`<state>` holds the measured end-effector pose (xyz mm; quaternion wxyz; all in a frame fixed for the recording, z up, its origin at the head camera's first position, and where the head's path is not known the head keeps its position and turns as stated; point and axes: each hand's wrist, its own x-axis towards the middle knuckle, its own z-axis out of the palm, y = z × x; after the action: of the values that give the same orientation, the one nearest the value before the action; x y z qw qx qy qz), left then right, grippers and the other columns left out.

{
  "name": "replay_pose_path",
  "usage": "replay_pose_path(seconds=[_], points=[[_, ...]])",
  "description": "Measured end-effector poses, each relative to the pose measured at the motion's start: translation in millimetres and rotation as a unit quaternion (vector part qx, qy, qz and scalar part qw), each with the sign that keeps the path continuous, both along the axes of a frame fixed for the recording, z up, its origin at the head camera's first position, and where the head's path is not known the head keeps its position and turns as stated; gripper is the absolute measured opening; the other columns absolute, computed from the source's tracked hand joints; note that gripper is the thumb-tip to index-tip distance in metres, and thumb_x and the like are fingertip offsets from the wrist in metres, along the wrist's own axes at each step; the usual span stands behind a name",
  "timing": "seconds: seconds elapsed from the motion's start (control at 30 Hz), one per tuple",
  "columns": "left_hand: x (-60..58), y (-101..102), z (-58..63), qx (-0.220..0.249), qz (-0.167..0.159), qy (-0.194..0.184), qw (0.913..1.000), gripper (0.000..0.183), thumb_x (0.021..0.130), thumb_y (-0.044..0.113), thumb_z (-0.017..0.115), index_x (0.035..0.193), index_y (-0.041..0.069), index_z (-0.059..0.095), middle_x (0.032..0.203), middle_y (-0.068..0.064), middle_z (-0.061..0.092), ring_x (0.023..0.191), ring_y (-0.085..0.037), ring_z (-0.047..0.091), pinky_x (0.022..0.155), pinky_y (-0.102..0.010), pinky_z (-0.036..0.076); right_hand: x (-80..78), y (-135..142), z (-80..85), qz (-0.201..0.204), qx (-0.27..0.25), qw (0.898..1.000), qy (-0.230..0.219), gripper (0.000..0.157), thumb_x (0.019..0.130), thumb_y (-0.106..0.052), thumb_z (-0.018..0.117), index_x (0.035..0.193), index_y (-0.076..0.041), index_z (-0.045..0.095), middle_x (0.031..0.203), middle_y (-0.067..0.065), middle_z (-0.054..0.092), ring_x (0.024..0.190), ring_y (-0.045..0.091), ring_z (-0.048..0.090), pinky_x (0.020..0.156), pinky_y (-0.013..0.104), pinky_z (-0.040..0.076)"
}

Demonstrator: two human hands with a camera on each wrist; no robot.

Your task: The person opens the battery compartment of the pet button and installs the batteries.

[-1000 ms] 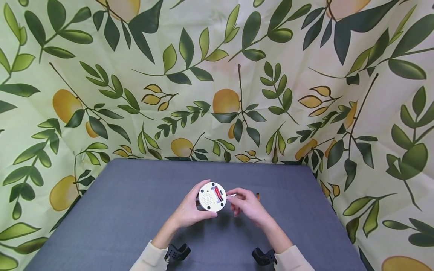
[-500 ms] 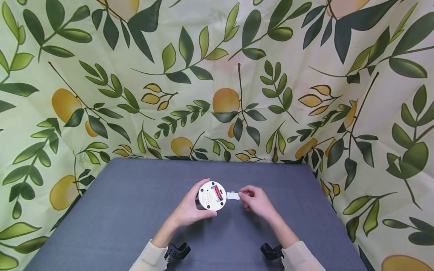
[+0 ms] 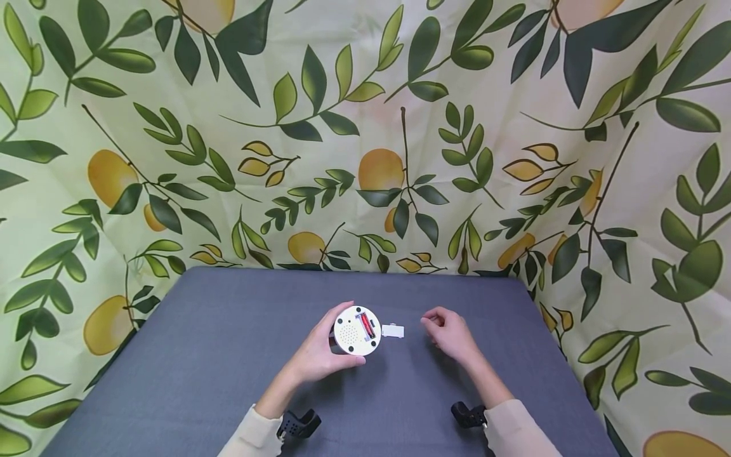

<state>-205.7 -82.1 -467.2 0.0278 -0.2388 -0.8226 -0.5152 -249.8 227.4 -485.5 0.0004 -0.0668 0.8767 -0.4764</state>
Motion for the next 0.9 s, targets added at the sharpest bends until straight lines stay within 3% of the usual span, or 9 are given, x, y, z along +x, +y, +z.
replay_pose_path(seconds=[0.23,0.47,0.7,0.9], points=[[-0.3,-0.4,0.2,0.000,0.002,0.001,1.0000,0.098,0.072,0.035,0.093,0.154,0.026,0.039,0.136,0.005,0.052,0.118,-0.015,0.053,0.099,-0.038,0.045,-5.0,9.0,-1.9,-0.017,0.056,0.998,0.029,0.024,0.100,-0.021,0.066,0.112,0.000,0.068,0.074,0.007,0.062,0.064,0.020,0.058,0.058,0.030,0.048],[0.5,-0.1,0.4,0.000,0.001,-0.005,1.0000,0.099,0.072,0.036,0.093,0.154,0.026,0.038,0.137,0.005,0.052,0.120,-0.015,0.052,0.101,-0.038,0.045,-7.6,18.4,-16.0,-0.007,0.120,0.991,0.058,0.028,0.098,-0.020,0.069,0.115,0.002,0.066,0.080,0.001,0.060,0.066,0.015,0.053,0.063,0.032,0.045],[1.0,0.7,0.6,0.008,-0.004,-0.010,0.9999,0.100,0.072,0.035,0.093,0.155,0.027,0.038,0.139,0.004,0.050,0.120,-0.016,0.052,0.101,-0.038,0.044,-9.3,27.0,-28.4,0.016,0.191,0.975,0.109,0.035,0.094,-0.023,0.073,0.120,0.001,0.068,0.107,0.014,0.065,0.100,0.032,0.059,0.087,0.053,0.047],[1.1,1.0,0.0,0.006,-0.005,-0.009,0.9999,0.100,0.072,0.036,0.093,0.155,0.027,0.037,0.140,0.003,0.050,0.121,-0.017,0.052,0.101,-0.038,0.044,-11.0,33.2,-34.9,0.034,0.237,0.965,0.110,0.046,0.093,-0.029,0.074,0.127,0.000,0.065,0.128,0.024,0.059,0.122,0.046,0.051,0.098,0.063,0.041]])
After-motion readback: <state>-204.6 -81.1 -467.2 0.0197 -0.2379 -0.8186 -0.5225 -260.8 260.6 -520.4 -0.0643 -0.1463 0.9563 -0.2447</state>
